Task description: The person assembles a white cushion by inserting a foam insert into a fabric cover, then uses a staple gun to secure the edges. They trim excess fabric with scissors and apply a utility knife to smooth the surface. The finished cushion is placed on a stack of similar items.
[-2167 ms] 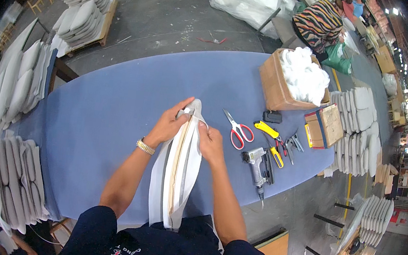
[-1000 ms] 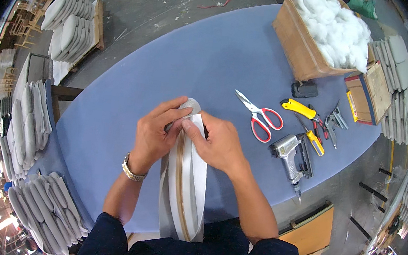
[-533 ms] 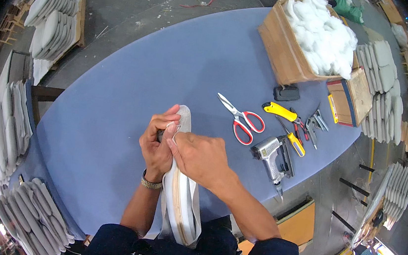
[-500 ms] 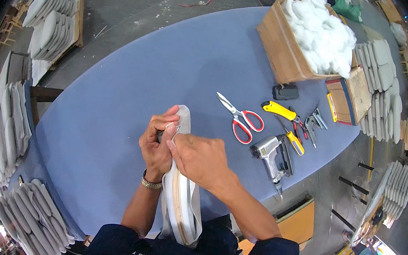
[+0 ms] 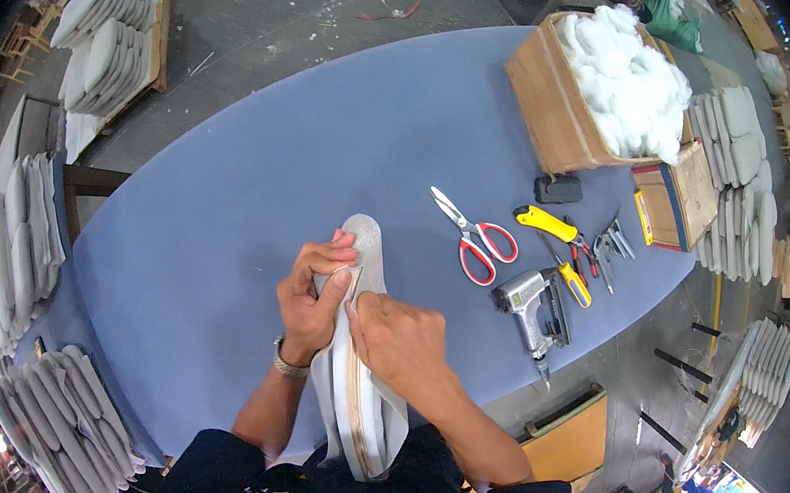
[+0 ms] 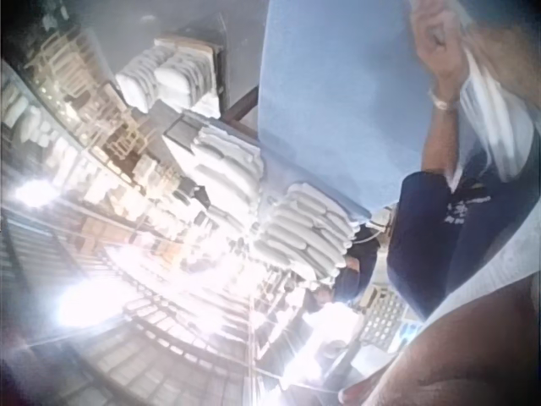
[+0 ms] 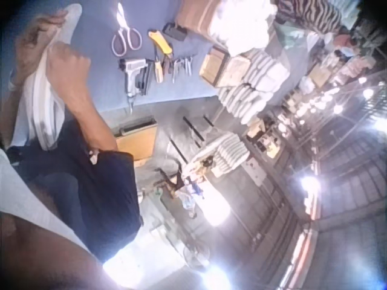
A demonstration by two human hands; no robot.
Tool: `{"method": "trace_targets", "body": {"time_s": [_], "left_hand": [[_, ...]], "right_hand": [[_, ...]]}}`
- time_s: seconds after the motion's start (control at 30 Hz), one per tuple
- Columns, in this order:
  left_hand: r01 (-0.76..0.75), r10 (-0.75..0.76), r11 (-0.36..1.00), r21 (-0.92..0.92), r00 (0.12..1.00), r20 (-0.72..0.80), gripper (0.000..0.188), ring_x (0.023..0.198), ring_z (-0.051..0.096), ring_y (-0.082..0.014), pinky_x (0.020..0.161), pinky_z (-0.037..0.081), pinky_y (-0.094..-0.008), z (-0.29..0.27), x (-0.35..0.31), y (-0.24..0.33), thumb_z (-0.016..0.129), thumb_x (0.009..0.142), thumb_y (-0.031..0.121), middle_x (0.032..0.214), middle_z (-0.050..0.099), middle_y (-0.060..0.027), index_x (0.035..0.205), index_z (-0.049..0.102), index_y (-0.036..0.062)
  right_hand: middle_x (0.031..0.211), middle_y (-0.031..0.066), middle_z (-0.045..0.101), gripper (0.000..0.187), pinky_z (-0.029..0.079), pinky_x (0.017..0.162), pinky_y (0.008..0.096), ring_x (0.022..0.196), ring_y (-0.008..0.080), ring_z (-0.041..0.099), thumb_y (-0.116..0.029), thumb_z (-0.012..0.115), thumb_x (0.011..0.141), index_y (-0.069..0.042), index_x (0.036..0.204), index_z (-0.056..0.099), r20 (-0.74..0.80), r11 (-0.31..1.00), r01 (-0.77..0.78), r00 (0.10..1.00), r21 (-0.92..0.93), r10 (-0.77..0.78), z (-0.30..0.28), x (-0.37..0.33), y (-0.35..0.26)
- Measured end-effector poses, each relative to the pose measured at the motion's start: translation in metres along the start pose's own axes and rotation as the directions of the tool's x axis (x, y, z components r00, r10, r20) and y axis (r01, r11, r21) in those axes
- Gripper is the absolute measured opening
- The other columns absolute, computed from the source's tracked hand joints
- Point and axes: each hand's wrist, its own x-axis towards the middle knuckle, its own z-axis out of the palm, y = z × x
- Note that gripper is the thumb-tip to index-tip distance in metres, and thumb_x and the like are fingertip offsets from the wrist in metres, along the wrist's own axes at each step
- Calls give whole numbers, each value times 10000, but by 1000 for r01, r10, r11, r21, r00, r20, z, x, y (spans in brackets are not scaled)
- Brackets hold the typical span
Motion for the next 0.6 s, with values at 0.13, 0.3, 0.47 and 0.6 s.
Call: {"method": "trace_targets", "body": {"time_s": [0.13,0.3,0.47,0.6], "left_hand": [[351,-317,926,-137,923,220,362,1129,686,-264,1084,482,-425,-39,57,7,491,1099,220,1162,727,-176,1059,730,-49],[201,-217,976,81,906,364,460,1224,634,-273,1123,390,-443,-3,90,12,395,1135,285,1182,738,-116,1078,742,-11],[126,-174,979,159,923,344,406,1241,607,-322,1093,427,-438,11,64,-8,405,1126,214,1207,714,-151,1083,732,-22],[126,-167,982,140,925,341,389,1262,595,-322,1102,417,-446,9,59,-4,399,1129,227,1202,714,-132,1139,706,-12]], "right_hand": [[689,93,653,283,498,494,411,577,274,667,-260,633,1001,-68,800,583,35,1000,-12,999,13,11,0,1,2],[669,100,650,320,495,497,427,558,302,654,-280,608,1020,-62,786,586,2,998,8,1000,67,-8,-6,8,3],[652,117,634,341,469,503,451,559,338,636,-295,602,1023,-60,776,597,49,975,-54,998,217,45,-20,14,22],[645,138,621,372,460,532,472,578,367,631,-328,611,1017,-49,771,603,93,935,-131,990,330,105,-26,28,28]]}}
